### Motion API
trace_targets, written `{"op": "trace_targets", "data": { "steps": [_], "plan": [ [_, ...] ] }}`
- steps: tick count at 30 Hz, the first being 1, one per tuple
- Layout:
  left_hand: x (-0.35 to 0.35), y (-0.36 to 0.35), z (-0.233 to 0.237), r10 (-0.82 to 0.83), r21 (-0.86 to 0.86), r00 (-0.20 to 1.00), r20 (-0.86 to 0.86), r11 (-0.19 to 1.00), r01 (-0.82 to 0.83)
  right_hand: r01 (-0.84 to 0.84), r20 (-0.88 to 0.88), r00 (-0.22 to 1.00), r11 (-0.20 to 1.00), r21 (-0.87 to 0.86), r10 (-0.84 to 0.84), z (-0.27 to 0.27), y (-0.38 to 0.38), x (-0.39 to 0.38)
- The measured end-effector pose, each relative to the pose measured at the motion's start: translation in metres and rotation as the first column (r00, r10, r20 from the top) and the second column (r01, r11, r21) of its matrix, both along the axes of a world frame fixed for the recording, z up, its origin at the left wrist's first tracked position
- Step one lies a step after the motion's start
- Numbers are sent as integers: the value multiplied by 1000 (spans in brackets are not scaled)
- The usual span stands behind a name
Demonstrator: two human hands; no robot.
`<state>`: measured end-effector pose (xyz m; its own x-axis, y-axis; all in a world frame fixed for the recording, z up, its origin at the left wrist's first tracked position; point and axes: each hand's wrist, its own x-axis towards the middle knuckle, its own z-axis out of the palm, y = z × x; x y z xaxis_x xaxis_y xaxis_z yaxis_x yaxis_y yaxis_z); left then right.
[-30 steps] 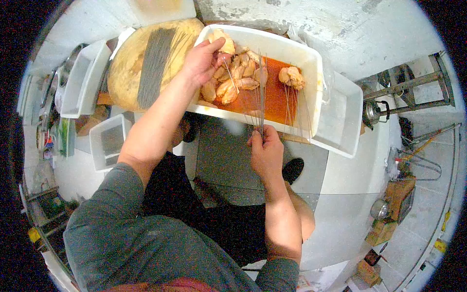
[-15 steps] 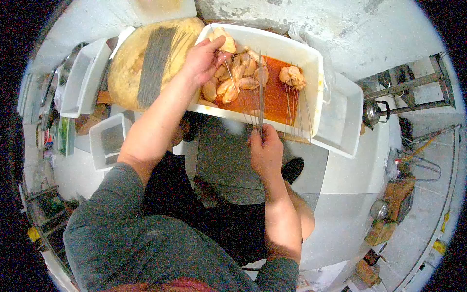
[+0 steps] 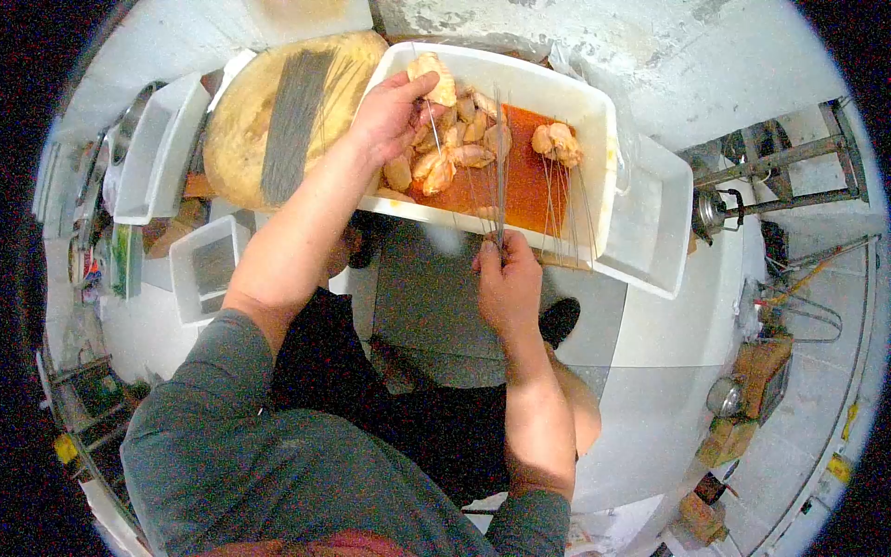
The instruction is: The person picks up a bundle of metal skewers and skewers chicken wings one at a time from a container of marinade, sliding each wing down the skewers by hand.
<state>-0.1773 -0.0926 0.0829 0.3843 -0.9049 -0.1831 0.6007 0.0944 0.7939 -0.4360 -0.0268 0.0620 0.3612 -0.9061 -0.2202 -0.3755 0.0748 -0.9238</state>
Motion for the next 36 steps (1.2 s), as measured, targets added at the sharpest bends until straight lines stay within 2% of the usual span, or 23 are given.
{"op": "trace_targets", "data": {
  "steps": [5,11,17,20,26,29,33,36],
  "plan": [
    [-4,1,-1,-60,30,998,19,998,59,16,33,999,1000,0,-16,-4,-2,1],
    [-9,0,0,-30,-6,997,-67,1000,29,30,87,996,1000,4,-30,-6,0,6],
    [-8,3,-6,-189,-13,982,2,982,189,27,67,997,1000,-3,-27,-7,-4,10],
    [-15,7,0,-197,15,980,29,980,197,63,142,988,997,34,-68,-2,-4,17],
    [-17,7,-3,-205,-5,978,32,979,205,80,154,985,997,23,-83,3,-9,29],
    [-23,6,-2,-174,58,983,60,984,170,85,161,983,996,14,-87,1,-12,34],
    [-41,3,-17,-260,-51,966,7,964,260,116,211,969,990,80,-131,8,-20,43],
    [-34,4,-17,-275,67,955,107,961,269,130,257,954,985,110,-154,10,-23,46]
  ]
}}
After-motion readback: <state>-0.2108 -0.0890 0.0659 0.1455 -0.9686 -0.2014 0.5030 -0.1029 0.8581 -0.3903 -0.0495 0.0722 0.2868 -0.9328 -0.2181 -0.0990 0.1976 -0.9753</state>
